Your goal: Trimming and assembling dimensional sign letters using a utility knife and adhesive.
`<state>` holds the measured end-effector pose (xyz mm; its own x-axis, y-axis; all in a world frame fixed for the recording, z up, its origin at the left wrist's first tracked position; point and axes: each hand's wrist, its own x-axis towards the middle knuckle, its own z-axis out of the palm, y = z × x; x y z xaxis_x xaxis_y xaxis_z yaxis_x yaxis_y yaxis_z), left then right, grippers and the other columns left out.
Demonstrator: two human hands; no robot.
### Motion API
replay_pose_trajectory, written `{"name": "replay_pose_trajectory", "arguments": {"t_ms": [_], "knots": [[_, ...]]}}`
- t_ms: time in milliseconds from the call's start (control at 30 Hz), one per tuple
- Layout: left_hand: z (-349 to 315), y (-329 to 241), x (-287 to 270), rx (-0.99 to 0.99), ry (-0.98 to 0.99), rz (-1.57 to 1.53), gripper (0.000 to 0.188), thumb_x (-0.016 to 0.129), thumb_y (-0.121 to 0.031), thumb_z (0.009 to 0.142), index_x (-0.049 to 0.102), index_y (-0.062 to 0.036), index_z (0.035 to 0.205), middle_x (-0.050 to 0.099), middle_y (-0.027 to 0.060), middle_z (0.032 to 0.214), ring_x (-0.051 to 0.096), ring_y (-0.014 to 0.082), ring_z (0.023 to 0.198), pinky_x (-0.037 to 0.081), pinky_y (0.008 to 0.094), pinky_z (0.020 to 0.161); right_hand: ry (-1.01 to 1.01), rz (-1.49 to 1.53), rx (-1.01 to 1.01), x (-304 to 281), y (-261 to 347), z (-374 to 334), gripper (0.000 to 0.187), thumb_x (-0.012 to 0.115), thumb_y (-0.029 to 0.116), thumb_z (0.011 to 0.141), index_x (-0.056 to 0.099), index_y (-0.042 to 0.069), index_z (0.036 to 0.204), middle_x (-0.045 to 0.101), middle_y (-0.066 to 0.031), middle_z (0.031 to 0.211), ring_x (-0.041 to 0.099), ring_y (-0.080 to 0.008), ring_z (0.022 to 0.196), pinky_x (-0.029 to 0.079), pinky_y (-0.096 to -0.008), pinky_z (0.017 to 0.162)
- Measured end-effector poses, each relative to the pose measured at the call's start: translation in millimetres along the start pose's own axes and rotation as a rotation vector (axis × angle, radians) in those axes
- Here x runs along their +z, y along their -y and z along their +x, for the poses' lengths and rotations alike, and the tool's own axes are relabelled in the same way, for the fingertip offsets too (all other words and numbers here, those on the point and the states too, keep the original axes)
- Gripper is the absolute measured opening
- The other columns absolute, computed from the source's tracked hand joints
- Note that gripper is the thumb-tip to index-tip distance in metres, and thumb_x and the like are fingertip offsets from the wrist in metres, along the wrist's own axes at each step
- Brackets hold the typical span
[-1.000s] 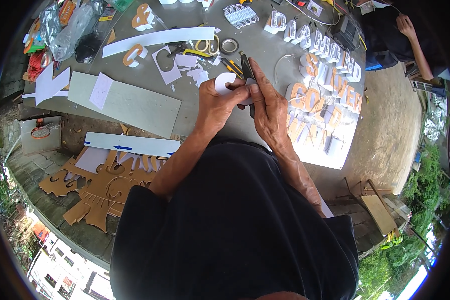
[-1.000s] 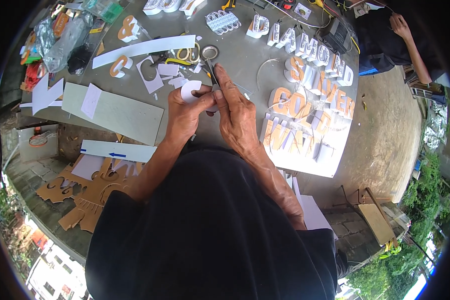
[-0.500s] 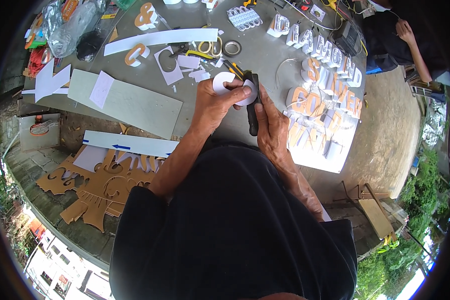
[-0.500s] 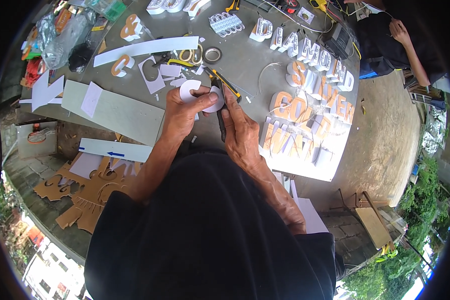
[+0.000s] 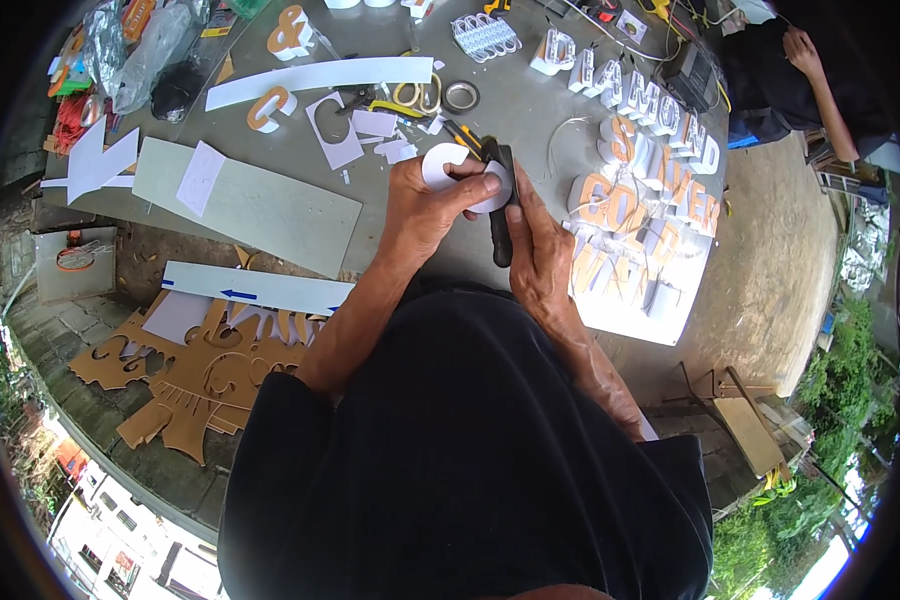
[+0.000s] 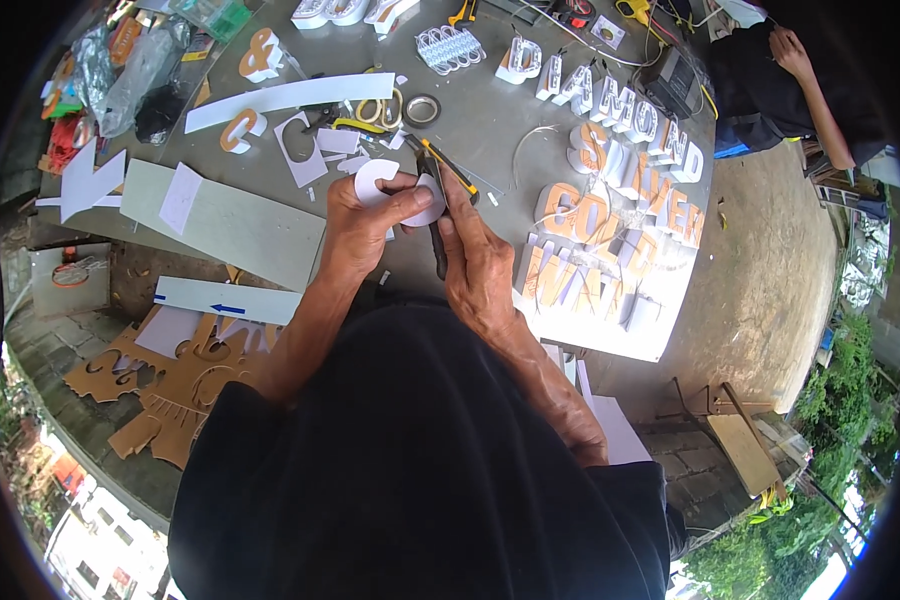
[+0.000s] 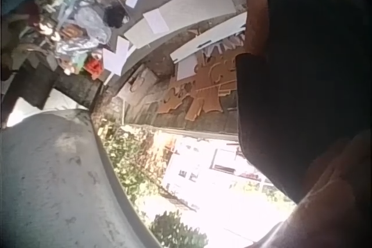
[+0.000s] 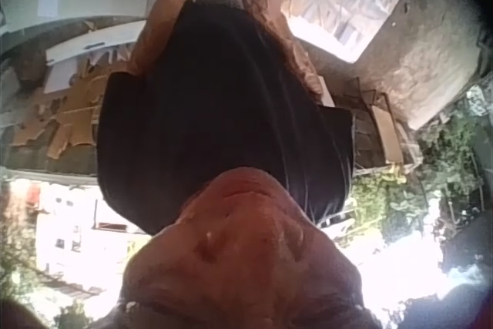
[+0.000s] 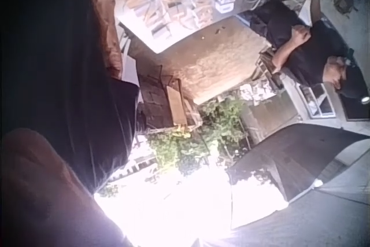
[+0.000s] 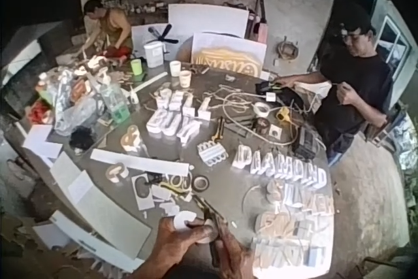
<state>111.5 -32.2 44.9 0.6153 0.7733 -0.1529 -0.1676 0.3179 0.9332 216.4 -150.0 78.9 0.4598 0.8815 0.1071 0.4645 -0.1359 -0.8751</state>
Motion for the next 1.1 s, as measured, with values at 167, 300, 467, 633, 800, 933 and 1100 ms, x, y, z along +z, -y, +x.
{"name": "replay_pose_trajectory", "arguments": {"t_ms": [167, 300, 467, 633, 800, 933, 1100], "knots": [[0, 5, -2, -0.019, 0.056, 0.006, 0.013, 0.078, -0.009, 0.082, 0.074, 0.0019, 0.089, 0.071, 0.0058, 0.077, 0.066, 0.0102, 0.067, 0.052, 0.0234, 0.055, 0.088, -0.012, 0.142, -6, 6, 11, 0.047, 0.051, 0.002, 0.101, 0.044, 0.005, 0.147, 0.061, -0.0283, 0.127, 0.064, -0.0391, 0.116, 0.052, -0.0382, 0.091], [2, -2, -4, 0.007, 0.041, 0.077, 0.014, 0.079, -0.01, 0.082, 0.075, 0.0015, 0.089, 0.071, 0.0052, 0.075, 0.066, 0.0095, 0.066, 0.052, 0.0229, 0.055, 0.086, -0.01, -0.02, -10, 0, 3, 0.046, 0.051, 0.0, 0.1, 0.046, 0.004, 0.145, 0.061, -0.0281, 0.128, 0.061, -0.0394, 0.12, 0.052, -0.0391, 0.093], [-1, 7, -4, 0.015, 0.138, 0.128, 0.017, 0.079, -0.012, 0.081, 0.075, 0.0021, 0.09, 0.071, 0.0065, 0.073, 0.066, 0.0101, 0.066, 0.051, 0.0229, 0.054, 0.112, 0.036, 0.046, -10, 5, 16, 0.043, 0.047, 0.008, 0.104, 0.049, 0.01, 0.146, 0.07, -0.0216, 0.111, 0.067, -0.0186, 0.082, 0.052, -0.0316, 0.074], [1, -1, -14, -0.084, 0.07, 0.088, 0.018, 0.081, -0.01, 0.079, 0.074, 0.0029, 0.089, 0.071, 0.0069, 0.074, 0.066, 0.0111, 0.066, 0.05, 0.024, 0.055, 0.101, -0.006, -0.021, -18, -15, -13, 0.045, 0.049, 0.0, 0.1, 0.048, 0.006, 0.145, 0.064, -0.025, 0.125, 0.064, -0.0352, 0.116, 0.053, -0.0391, 0.094], [1, 0, -18, -0.054, 0.103, 0.07, 0.018, 0.083, -0.01, 0.077, 0.075, 0.0017, 0.088, 0.071, 0.0074, 0.076, 0.066, 0.0123, 0.067, 0.052, 0.0252, 0.055, 0.118, -0.034, 0.307, -33, -5, -11, 0.042, 0.048, 0.007, 0.103, 0.049, 0.008, 0.145, 0.065, -0.0229, 0.124, 0.067, -0.0294, 0.112, 0.053, -0.0354, 0.089], [2, 0, -17, -0.046, 0.138, 0.118, 0.019, 0.084, -0.01, 0.076, 0.075, 0.0018, 0.088, 0.071, 0.0069, 0.074, 0.066, 0.0109, 0.067, 0.053, 0.025, 0.058, 0.097, -0.063, 0.076, -31, -3, -9, 0.048, 0.051, 0.0, 0.099, 0.046, 0.009, 0.147, 0.062, -0.0227, 0.131, 0.063, -0.0359, 0.118, 0.053, -0.04, 0.092], [-1, -14, -12, -0.082, 0.182, 0.263, 0.016, 0.082, -0.007, 0.076, 0.074, 0.0026, 0.087, 0.073, 0.0081, 0.075, 0.068, 0.0113, 0.069, 0.054, 0.0254, 0.062, 0.175, -0.12, -0.033, -27, 2, -4, 0.05, 0.052, -0.001, 0.098, 0.044, 0.006, 0.147, 0.059, -0.0257, 0.132, 0.061, -0.0416, 0.118, 0.053, -0.0438, 0.092]]}}
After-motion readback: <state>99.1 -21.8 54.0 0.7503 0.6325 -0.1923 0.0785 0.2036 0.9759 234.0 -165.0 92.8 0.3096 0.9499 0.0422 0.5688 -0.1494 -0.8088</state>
